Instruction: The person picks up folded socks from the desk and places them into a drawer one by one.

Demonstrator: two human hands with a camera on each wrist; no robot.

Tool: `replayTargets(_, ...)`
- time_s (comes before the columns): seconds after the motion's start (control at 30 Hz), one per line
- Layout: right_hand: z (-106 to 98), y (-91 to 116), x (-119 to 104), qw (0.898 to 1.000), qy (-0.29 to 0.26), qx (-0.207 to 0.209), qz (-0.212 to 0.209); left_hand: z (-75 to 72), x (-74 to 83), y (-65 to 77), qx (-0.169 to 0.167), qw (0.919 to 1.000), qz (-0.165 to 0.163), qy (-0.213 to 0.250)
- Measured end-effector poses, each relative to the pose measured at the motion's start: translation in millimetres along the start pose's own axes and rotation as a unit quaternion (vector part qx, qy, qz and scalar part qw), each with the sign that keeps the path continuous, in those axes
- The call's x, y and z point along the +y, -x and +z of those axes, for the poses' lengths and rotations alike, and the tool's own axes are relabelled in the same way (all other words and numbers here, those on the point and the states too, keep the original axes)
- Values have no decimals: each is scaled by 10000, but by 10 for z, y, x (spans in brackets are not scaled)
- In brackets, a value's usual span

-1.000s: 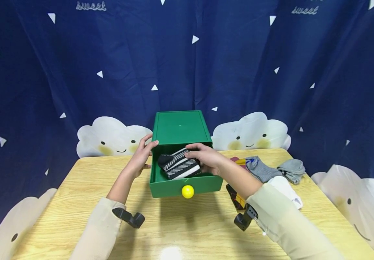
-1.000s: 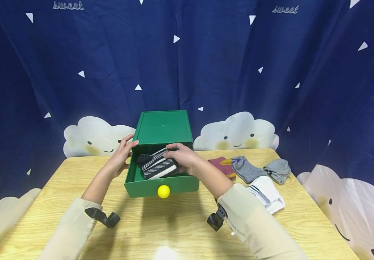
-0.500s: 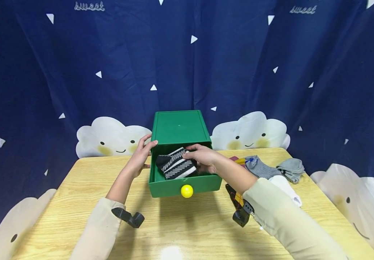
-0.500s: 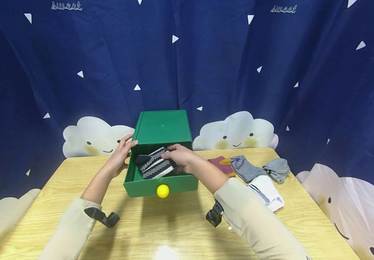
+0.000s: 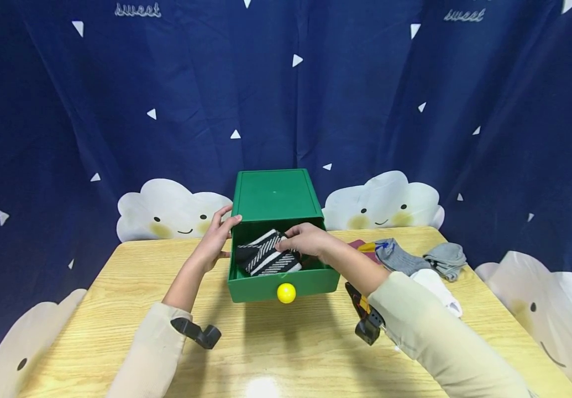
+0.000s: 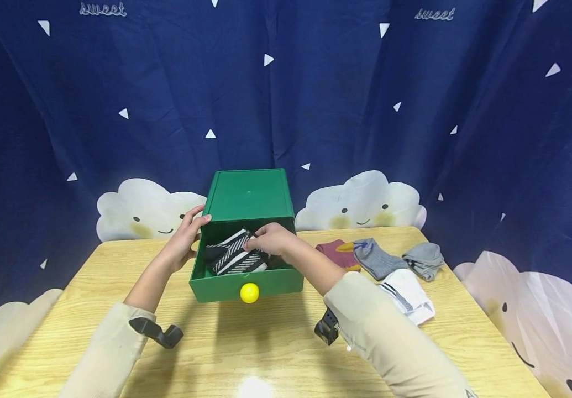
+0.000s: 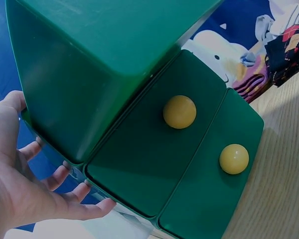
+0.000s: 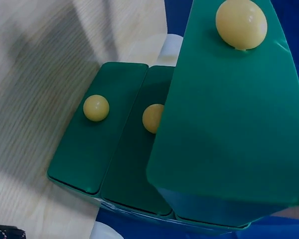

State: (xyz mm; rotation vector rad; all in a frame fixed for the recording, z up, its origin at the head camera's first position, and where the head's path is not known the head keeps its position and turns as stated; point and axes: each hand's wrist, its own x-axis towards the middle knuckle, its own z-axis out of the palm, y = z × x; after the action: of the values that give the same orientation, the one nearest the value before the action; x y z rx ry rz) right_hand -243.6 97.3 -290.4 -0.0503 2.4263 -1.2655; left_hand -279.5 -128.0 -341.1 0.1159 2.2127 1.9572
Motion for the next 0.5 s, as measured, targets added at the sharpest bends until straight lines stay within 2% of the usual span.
replayTargets(0.07, 3, -10, 2, 9999, 123, 65, -58, 2, -2, 2, -1, 10000, 21, 10)
replayTargets(0.2, 14, -23, 5, 9999, 18, 82, -58, 1, -12, 2, -10, 10000, 20, -1)
replayTargets(0.5, 36, -97, -21, 9946, -995, -14, 297, -5, -21, 2, 10, 10000, 29, -54)
